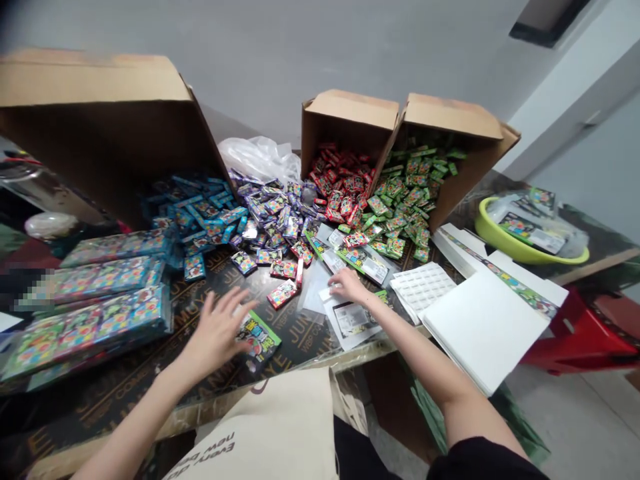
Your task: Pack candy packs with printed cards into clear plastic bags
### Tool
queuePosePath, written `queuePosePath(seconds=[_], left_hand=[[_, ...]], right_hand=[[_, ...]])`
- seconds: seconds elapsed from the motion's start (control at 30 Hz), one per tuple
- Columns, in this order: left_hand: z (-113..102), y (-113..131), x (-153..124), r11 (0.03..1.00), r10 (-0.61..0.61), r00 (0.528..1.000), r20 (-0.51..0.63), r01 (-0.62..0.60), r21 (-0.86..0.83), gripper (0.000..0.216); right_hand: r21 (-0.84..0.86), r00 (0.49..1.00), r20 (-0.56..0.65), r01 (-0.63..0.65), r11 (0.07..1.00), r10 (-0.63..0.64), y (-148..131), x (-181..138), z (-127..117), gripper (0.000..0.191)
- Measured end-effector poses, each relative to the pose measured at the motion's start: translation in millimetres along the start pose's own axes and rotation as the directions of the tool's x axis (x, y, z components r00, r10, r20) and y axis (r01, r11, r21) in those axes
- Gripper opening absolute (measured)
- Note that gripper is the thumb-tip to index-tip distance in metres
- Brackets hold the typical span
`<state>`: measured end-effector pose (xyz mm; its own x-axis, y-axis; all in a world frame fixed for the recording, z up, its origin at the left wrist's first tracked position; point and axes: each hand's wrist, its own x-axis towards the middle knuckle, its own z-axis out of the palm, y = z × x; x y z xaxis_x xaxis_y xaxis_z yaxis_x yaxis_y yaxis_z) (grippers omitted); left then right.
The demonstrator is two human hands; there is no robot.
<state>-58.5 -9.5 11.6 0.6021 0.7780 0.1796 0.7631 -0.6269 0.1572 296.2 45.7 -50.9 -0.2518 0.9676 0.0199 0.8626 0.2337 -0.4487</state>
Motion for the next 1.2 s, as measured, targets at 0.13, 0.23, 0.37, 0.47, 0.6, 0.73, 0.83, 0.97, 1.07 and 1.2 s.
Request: queuePosePath(seconds=[0.13, 0.23, 0.37, 0.47, 0.6, 0.73, 0.83, 0.97, 1.07, 1.2], left_hand=[[29.5, 15.2, 9.6, 0.984, 0.173, 0.919, 0.354, -0.143, -0.108, 0.077], [37.2, 19.0, 17.6, 0.98, 0.195, 0.877, 0.44, -0.156, -0.123, 0.075], [22.9, 19.0, 29.0, 0.97, 0.202, 0.835, 0.512, -0.1, -0.22, 0.054], [0.2, 20.1, 36.1, 0.911, 0.194, 0.886, 0.421, -0.004, -0.412, 0.045], [-26.2, 18.7, 40.7, 0.769, 0.091, 0.994, 0.059, -0.032, -0.638, 0.048], [-23.2, 11.0, 36.5, 0.678, -0.127, 0.99, -0.065, 0.039, -0.734, 0.027], [-10.6, 4.6, 30.9, 0.644, -0.241, 0.968, -0.074, 0.102, -0.758, 0.025], [-6.2, -0.3, 28.8, 0.632, -0.289, 0.953, -0.092, 0.117, -0.766, 0.021], [-11.2, 0.3, 30.2, 0.641, -0.276, 0.956, -0.097, 0.107, -0.76, 0.019], [-14.5, 4.6, 30.9, 0.638, -0.28, 0.951, -0.13, 0.083, -0.766, 0.017]], right_hand=[[-0.051, 0.998, 0.0, 0.055, 0.997, -0.055, -7.0, -6.7, 14.0, 0.011], [-0.057, 0.996, -0.012, 0.09, 0.994, -0.091, -11.8, -10.9, 17.9, 0.005], [-0.039, 0.996, -0.044, 0.08, 0.996, -0.082, -11.2, -15.1, 22.8, 0.002], [-0.027, 0.997, -0.064, 0.036, 0.999, -0.038, -7.8, -14.0, 26.7, 0.011], [-0.02, 0.999, -0.052, -0.011, 1.0, 0.01, -3.5, -8.5, 27.3, 0.015], [-0.003, 0.999, -0.044, -0.006, 1.0, 0.006, -5.7, -7.1, 24.5, 0.012], [0.015, 0.998, -0.053, 0.018, 1.0, -0.017, -10.2, -10.9, 24.2, 0.006], [0.023, 0.994, -0.1, 0.035, 0.999, -0.033, -13.0, -16.0, 28.0, 0.002], [0.039, 0.989, -0.144, 0.036, 0.999, -0.03, -11.7, -16.8, 32.4, 0.013], [0.091, 0.984, -0.178, 0.041, 0.995, -0.024, -9.7, -18.7, 37.9, 0.007]])
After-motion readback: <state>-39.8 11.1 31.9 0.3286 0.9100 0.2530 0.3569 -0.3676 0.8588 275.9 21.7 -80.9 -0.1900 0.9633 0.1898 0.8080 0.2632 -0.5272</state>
